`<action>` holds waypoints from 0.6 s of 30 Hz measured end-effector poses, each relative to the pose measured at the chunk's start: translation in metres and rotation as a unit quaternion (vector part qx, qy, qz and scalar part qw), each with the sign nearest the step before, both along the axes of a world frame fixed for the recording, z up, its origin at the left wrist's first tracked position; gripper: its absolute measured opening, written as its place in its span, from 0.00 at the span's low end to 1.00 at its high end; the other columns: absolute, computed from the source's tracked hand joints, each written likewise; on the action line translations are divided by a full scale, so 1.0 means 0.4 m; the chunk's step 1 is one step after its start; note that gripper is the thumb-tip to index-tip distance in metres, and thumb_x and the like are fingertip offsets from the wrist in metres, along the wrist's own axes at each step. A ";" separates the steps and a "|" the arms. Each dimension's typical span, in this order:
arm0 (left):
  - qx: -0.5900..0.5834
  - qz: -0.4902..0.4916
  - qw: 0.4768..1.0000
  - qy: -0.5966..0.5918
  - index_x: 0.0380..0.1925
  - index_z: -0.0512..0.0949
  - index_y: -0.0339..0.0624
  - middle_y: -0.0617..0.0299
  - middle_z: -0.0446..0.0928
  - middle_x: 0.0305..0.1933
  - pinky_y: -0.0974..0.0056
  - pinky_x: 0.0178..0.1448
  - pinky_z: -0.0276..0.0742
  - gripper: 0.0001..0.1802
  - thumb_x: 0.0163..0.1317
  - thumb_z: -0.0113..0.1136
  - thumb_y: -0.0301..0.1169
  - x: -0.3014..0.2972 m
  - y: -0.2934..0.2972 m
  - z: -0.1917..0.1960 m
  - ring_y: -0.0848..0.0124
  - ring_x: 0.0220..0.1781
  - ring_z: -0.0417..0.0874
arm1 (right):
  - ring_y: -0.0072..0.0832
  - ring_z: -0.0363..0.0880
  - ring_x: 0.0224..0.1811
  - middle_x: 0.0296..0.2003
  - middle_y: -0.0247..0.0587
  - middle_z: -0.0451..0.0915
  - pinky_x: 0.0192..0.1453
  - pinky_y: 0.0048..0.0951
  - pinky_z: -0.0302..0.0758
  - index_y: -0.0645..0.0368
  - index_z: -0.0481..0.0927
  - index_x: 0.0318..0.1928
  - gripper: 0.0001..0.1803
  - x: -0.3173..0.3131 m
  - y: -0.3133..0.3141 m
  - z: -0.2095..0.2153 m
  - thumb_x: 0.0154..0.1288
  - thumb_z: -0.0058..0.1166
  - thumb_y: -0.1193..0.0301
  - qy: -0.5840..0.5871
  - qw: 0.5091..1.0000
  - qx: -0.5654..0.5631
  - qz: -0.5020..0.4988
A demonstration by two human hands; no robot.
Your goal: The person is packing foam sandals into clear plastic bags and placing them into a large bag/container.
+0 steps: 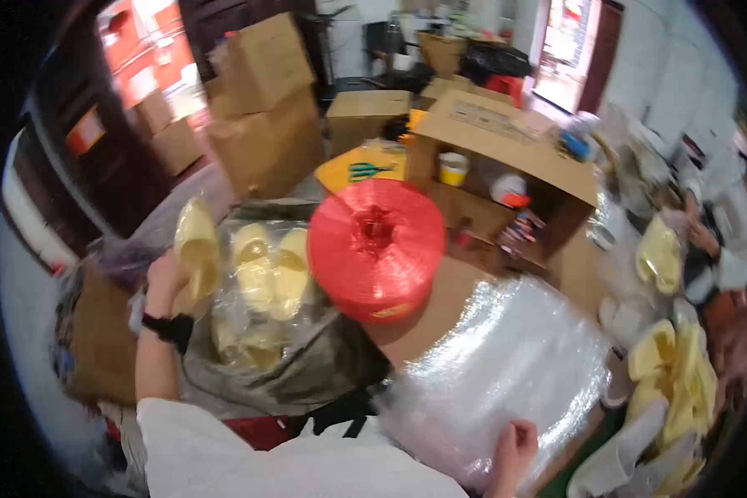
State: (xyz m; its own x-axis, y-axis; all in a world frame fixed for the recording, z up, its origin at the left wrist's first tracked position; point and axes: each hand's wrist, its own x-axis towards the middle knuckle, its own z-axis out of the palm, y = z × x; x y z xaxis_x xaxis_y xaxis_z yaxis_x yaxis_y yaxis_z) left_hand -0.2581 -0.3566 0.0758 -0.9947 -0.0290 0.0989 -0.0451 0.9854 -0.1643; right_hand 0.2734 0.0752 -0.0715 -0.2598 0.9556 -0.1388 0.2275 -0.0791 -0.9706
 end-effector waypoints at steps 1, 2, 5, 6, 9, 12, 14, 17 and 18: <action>-0.023 -0.008 1.000 -0.003 0.44 0.80 0.36 0.39 0.83 0.43 0.47 0.52 0.80 0.25 0.60 0.61 0.47 -0.005 -0.048 -0.041 0.45 0.49 0.84 | 0.15 0.69 0.32 0.31 0.31 0.76 0.37 0.20 0.68 0.63 0.78 0.39 0.05 -0.009 0.001 0.016 0.62 0.57 0.78 0.021 0.999 0.001 0.029; -0.010 -0.005 1.000 -0.028 0.41 0.82 0.36 0.40 0.83 0.44 0.48 0.53 0.80 0.23 0.59 0.62 0.47 -0.002 -0.053 -0.065 0.45 0.50 0.84 | 0.15 0.69 0.31 0.31 0.31 0.76 0.37 0.19 0.68 0.63 0.78 0.39 0.05 -0.011 -0.002 0.010 0.62 0.57 0.78 0.019 1.000 0.011 0.021; 0.008 0.009 0.985 -0.169 0.43 0.84 0.41 0.44 0.84 0.43 0.52 0.52 0.81 0.25 0.41 0.73 0.37 -0.116 -0.208 -0.263 0.51 0.49 0.86 | 0.15 0.69 0.31 0.32 0.31 0.77 0.38 0.19 0.69 0.63 0.78 0.39 0.04 -0.002 0.004 -0.025 0.63 0.58 0.78 0.018 1.000 0.016 0.008; 0.102 -0.045 0.977 -0.180 0.42 0.84 0.41 0.44 0.84 0.44 0.52 0.51 0.81 0.26 0.38 0.75 0.34 -0.149 -0.253 -0.333 0.51 0.49 0.85 | 0.15 0.70 0.31 0.32 0.31 0.77 0.38 0.19 0.70 0.64 0.78 0.39 0.04 0.004 0.004 -0.030 0.63 0.58 0.78 0.019 1.000 0.013 0.013; 0.033 -0.029 0.977 -0.211 0.43 0.81 0.36 0.53 0.84 0.31 0.53 0.35 0.79 0.20 0.46 0.69 0.22 -0.142 -0.288 -0.412 0.62 0.31 0.83 | 0.15 0.70 0.32 0.32 0.32 0.77 0.38 0.20 0.70 0.63 0.78 0.38 0.05 0.006 0.007 -0.023 0.63 0.58 0.80 0.020 0.999 0.032 0.010; 0.300 -0.054 0.908 -0.288 0.44 0.81 0.38 0.55 0.84 0.37 0.50 0.37 0.79 0.25 0.42 0.76 0.28 -0.058 -0.339 -0.450 0.60 0.38 0.83 | 0.16 0.71 0.31 0.32 0.32 0.78 0.37 0.20 0.70 0.63 0.78 0.38 0.05 0.006 0.007 -0.023 0.62 0.59 0.80 0.015 0.999 0.041 -0.002; 0.274 0.038 0.904 -0.327 0.43 0.83 0.39 0.54 0.85 0.39 0.49 0.39 0.80 0.25 0.42 0.79 0.33 -0.018 -0.405 -0.532 0.59 0.40 0.84 | 0.16 0.71 0.31 0.32 0.32 0.78 0.37 0.20 0.70 0.63 0.78 0.39 0.05 0.006 0.009 -0.032 0.62 0.59 0.80 0.010 0.999 0.049 -0.001; 0.189 0.100 0.908 -0.359 0.44 0.84 0.43 0.55 0.86 0.40 0.51 0.44 0.80 0.27 0.43 0.80 0.41 -0.021 -0.457 -0.586 0.59 0.42 0.85 | 0.16 0.72 0.31 0.32 0.33 0.78 0.38 0.20 0.71 0.63 0.78 0.39 0.06 0.004 0.008 -0.024 0.62 0.60 0.80 0.003 0.999 0.053 0.004; 0.196 0.061 0.912 -0.355 0.44 0.85 0.45 0.54 0.86 0.40 0.51 0.47 0.80 0.30 0.41 0.82 0.46 -0.014 -0.466 -0.590 0.58 0.42 0.85 | 0.16 0.72 0.31 0.32 0.33 0.78 0.38 0.20 0.71 0.63 0.78 0.39 0.06 0.001 0.005 -0.019 0.61 0.60 0.79 0.001 0.999 0.050 0.008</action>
